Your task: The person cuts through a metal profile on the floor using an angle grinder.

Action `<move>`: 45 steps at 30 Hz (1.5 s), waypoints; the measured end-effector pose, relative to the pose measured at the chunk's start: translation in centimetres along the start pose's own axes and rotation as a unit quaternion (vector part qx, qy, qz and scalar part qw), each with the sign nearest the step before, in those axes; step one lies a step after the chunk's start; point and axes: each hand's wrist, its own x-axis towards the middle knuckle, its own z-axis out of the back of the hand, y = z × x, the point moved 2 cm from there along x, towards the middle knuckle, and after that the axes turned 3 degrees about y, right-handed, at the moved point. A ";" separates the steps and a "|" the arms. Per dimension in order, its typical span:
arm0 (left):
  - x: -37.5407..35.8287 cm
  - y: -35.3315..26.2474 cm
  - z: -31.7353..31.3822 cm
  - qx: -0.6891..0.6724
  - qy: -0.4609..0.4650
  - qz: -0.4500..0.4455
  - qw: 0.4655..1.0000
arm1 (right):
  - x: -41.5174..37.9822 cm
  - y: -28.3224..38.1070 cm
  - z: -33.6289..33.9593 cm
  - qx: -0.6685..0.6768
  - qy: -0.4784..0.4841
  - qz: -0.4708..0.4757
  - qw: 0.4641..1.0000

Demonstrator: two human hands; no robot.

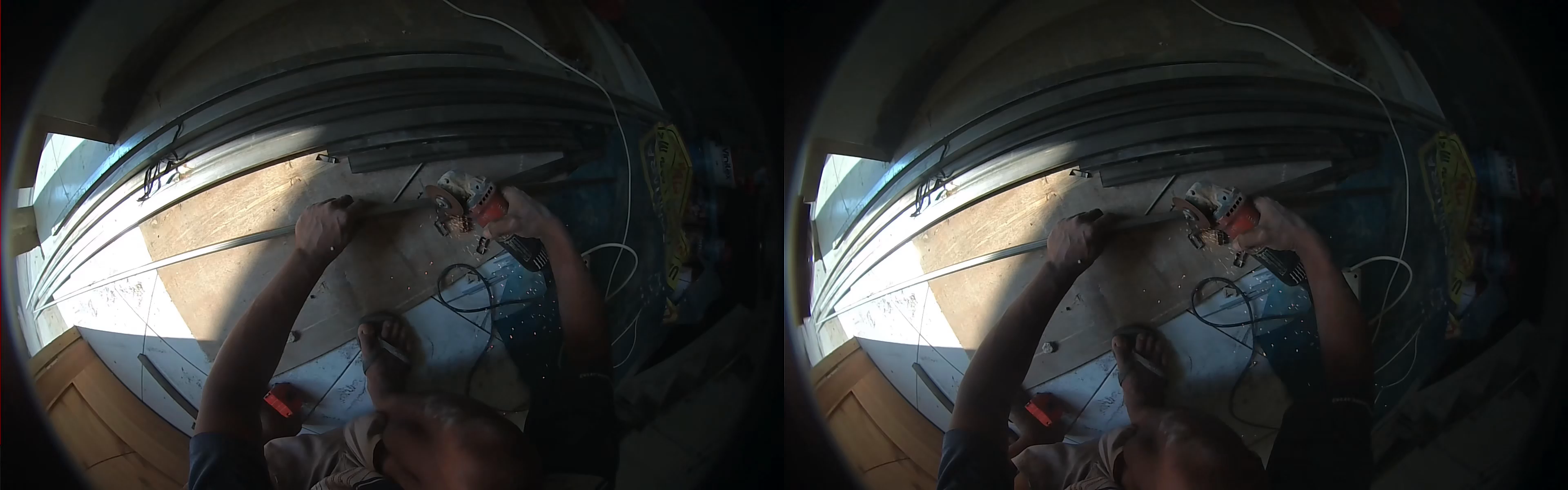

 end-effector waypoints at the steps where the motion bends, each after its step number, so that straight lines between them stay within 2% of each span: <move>1: 0.0 -0.1 0.1 0.000 0.001 0.001 1.000 | 0.0 0.1 0.0 0.007 0.008 0.003 1.000; 8: 0.0 0.2 -0.2 -0.013 0.005 0.006 1.000 | 0.4 -0.7 -0.3 0.031 0.016 0.019 0.999; 20: 0.0 -0.1 0.2 0.005 0.025 0.010 1.000 | 0.0 -0.1 -0.5 -0.009 0.013 -0.017 1.000; 25: -0.1 -0.7 0.6 0.012 -0.006 0.011 1.000 | -0.1 0.0 -0.5 -0.039 0.004 -0.042 0.998; 35: -0.1 -0.5 0.4 0.018 -0.001 0.003 1.000 | 0.1 0.2 -0.4 -0.048 0.013 -0.037 0.998; 37: 0.0 -0.4 0.3 0.021 0.011 0.000 1.000 | 0.3 -0.4 -0.5 -0.026 0.004 -0.004 1.000; 41: 0.0 -0.2 0.0 0.007 0.007 0.004 1.000 | 1.1 -2.0 -0.8 -0.015 0.030 0.006 0.999; 45: 0.0 -0.6 0.5 0.000 0.024 0.022 0.999 | 0.2 0.2 -0.5 0.001 0.017 0.012 1.000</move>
